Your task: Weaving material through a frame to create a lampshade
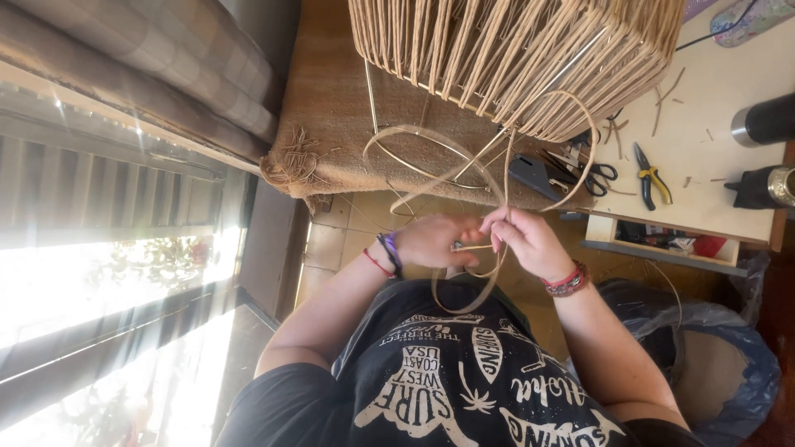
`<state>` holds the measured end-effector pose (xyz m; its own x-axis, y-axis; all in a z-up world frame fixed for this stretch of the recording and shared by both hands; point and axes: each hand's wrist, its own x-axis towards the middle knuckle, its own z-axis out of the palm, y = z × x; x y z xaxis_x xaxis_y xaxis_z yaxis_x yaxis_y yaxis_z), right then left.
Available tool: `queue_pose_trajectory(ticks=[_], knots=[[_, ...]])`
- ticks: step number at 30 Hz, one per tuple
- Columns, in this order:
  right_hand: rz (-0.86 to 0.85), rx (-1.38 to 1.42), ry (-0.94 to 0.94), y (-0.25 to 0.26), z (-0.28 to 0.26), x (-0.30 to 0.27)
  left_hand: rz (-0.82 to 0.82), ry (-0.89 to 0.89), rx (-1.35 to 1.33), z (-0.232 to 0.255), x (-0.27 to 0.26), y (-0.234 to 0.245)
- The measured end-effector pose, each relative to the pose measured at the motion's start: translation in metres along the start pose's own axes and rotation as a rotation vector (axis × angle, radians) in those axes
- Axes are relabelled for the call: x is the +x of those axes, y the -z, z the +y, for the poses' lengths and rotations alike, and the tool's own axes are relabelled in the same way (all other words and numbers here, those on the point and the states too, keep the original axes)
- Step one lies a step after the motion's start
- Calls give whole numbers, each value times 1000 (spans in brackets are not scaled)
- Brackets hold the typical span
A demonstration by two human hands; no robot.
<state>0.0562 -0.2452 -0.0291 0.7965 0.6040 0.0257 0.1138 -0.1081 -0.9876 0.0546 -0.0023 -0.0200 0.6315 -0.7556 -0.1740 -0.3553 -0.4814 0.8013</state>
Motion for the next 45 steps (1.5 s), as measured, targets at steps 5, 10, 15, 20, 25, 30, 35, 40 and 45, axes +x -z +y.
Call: queue_pose_trajectory(ticks=[5,10,15,20,25,30,35,40,45], knots=[[-76,-498,264,-5,-11,-3,311,-84,-1050,27,4,28],[-41,-597,194,-2,-7,-10,532,-14,-1650,12,25,-8],[195,-536,174,-22,-11,-22,627,-120,-1547,25,9,-36],[307,-221,318,-43,-27,-32,244,-472,-1312,3,-14,-21],[389,-124,5,-75,-68,-36,-74,-234,171,27,-27,9],[492,-506,41,-86,-46,-59,67,-228,-16,7,-3,-11],[427,-1311,-423,-90,34,-109,369,-264,-1622,3,14,-28],[458,264,-125,-94,-20,-78,-278,-196,-325,-41,-10,-99],[263,-159,-206,-80,-11,-89,-154,-343,-526,21,-9,4]])
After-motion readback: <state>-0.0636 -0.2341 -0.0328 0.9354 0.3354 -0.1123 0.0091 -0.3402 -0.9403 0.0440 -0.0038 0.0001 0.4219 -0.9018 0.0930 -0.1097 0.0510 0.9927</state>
